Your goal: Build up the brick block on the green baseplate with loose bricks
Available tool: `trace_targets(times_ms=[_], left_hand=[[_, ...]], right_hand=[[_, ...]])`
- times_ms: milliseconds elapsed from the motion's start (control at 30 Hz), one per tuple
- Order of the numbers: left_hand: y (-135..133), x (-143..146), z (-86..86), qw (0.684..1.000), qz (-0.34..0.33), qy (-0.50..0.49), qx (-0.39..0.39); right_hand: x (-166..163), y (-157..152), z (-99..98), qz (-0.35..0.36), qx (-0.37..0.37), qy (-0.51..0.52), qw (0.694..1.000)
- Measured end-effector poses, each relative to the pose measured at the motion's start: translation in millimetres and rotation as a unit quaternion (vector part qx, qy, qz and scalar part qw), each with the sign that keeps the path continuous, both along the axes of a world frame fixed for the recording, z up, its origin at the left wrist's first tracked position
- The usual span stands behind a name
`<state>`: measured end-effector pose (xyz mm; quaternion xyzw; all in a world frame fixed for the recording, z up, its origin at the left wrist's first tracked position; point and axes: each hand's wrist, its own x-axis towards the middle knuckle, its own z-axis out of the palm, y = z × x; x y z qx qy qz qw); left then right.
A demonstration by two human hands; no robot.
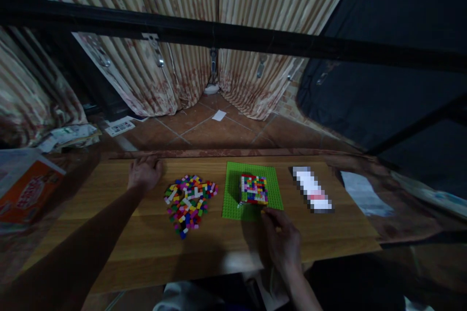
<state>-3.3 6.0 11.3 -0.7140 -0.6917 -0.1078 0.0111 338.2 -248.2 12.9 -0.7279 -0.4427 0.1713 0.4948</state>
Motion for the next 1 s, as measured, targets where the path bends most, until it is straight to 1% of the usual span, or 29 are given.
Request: trace_targets(times_ms=[133, 267, 433, 633, 767, 867, 1000], left_hand=[[1.3, -0.8, -2.1, 1.0, -0.003, -0.009, 0.009], [2.7, -3.4, -5.1, 1.0, -0.01, -0.018, 0.01], [3.6, -5.8, -6.2, 0.999, -0.016, -0.032, 0.009], [2.6, -5.2, -4.5, 0.999, -0.013, -0.032, 0.007], [2.8, -4.6, -4.2, 1.0, -0.006, -0.018, 0.0], [3.2, -4.7, -5.0, 1.0, -0.01, -0.008, 0.001], [3.6, -5.2, -7.2, 1.0, -0.013, -0.012, 0.007]], right_hand=[[8.5, 6.8, 7.2, -0.027, 0.01, -0.007, 1.0], [13.7, 15.3, 8.1, -0.041, 0.007, 0.0, 0.999], [14.9, 26.0, 6.8, -0.016, 0.015, -0.031, 0.999], [12.6, 36.6, 12.4, 0.022, 0.016, -0.118, 0.993], [11.6, 40.3, 12.7, 0.023, 0.016, -0.162, 0.986], [11.5, 40.7, 12.4, 0.016, 0.013, -0.158, 0.987], [12.4, 39.0, 12.6, -0.002, 0.0, -0.116, 0.993]])
